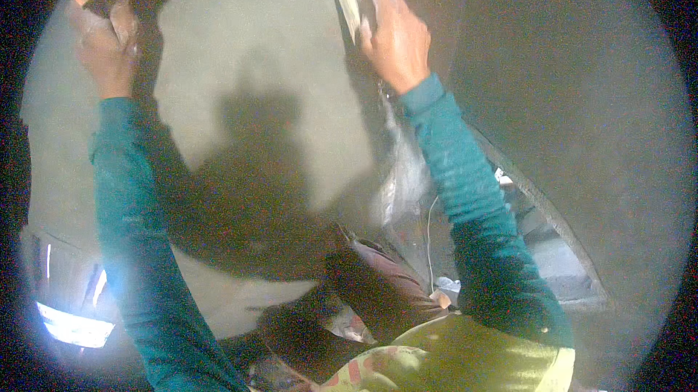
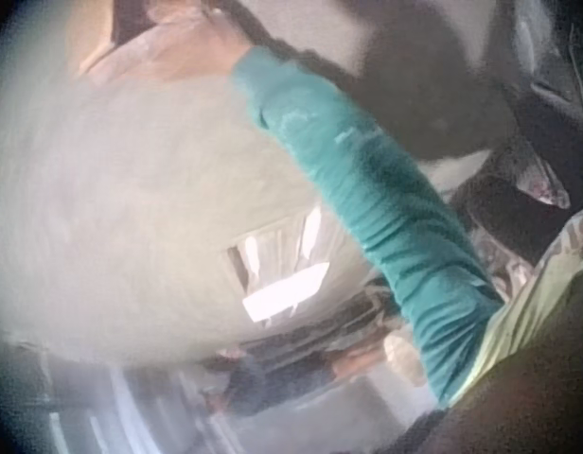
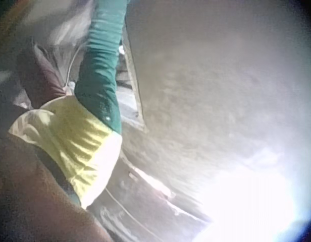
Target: The person applies and smooths wet plaster on a wall using a hawk and trowel. They repeatedly scoop plaster from a bucket, spread it on the wall, and level the surface with a trowel.
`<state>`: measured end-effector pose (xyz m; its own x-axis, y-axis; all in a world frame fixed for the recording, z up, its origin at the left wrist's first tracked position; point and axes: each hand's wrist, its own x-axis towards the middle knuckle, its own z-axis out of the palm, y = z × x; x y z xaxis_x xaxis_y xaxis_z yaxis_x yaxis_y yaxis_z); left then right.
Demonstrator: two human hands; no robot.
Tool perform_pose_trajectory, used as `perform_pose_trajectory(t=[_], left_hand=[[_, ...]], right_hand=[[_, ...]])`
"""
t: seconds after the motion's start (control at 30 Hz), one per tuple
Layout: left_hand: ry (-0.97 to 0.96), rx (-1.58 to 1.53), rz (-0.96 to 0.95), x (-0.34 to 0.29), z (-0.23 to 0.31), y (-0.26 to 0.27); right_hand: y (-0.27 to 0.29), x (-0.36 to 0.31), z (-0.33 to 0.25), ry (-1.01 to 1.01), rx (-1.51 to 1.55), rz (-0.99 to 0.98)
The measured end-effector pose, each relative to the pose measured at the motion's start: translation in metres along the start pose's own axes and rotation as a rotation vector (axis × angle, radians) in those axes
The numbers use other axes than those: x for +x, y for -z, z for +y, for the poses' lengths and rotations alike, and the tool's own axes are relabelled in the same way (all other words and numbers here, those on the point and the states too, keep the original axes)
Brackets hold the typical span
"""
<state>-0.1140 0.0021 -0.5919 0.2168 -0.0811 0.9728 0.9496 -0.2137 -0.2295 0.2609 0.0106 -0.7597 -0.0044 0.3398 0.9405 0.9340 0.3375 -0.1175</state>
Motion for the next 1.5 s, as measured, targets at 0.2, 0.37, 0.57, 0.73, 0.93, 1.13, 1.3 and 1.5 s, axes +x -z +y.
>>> perform_pose_trajectory(t=[0.2, 0.37, 0.57, 0.73, 0.93, 1.13, 1.3, 1.5], left_hand=[[-0.061, -0.034, 0.082, 0.007, 0.017, -0.005], [-0.140, -0.006, 0.161, 0.018, 0.012, 0.001], [-0.142, 0.023, 0.150, 0.017, 0.009, 0.000], [-0.136, 0.020, 0.134, 0.018, 0.007, 0.000], [-0.036, -0.082, 0.140, 0.013, 0.028, 0.005], [0.040, -0.223, 0.146, 0.012, 0.044, 0.009], [0.038, -0.236, 0.063, 0.015, 0.044, 0.016], [0.049, -0.263, 0.067, 0.015, 0.049, 0.017]], right_hand=[[-0.008, -0.161, 0.013, -0.261, 0.063, -0.492], [0.013, -0.168, 0.013, -0.400, 0.472, -0.379], [0.026, -0.115, 0.004, -0.864, 1.568, -0.268], [0.018, -0.109, 0.006, -1.018, 1.751, -0.209], [0.004, -0.092, 0.005, -0.818, 1.677, -0.183], [0.003, 0.007, -0.015, -0.321, 1.160, -0.041], [0.006, 0.069, -0.044, -0.186, 0.670, 0.086], [-0.007, 0.104, -0.044, -0.084, 0.354, 0.307]])
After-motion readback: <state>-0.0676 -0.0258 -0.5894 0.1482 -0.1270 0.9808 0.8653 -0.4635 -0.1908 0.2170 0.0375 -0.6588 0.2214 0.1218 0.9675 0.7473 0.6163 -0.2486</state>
